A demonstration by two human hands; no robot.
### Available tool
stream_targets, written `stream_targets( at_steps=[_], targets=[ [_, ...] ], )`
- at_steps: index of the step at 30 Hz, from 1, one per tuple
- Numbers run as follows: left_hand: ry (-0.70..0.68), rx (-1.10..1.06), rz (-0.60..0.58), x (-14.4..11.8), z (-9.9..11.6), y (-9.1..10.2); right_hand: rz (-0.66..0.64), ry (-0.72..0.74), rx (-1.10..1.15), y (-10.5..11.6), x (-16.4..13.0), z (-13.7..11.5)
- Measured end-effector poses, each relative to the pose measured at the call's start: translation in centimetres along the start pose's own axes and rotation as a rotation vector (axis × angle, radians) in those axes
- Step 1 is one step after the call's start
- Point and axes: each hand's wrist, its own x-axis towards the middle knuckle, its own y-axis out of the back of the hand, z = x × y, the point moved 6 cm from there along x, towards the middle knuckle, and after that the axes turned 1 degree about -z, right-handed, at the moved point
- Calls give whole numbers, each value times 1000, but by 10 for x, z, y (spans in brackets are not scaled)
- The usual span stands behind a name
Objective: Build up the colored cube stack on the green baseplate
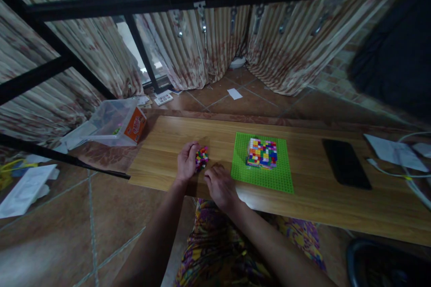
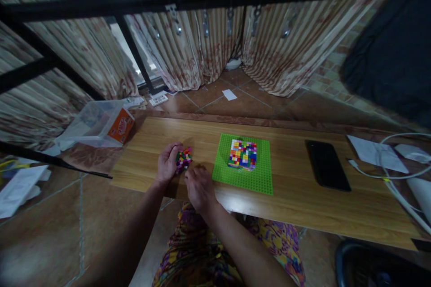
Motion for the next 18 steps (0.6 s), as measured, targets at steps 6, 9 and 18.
stream_targets(
  at_steps=[6, 9, 18],
  targets=[
    [25, -62, -6, 0, -2, -1, 47, -143, 331, 35, -34, 17],
    [44, -61, 1, -1, -2, -1, 116, -293, 419, 62, -55, 36],
    [51, -66, 24, 0, -5, -1, 532, -535, 358, 136, -83, 116]
  ],
)
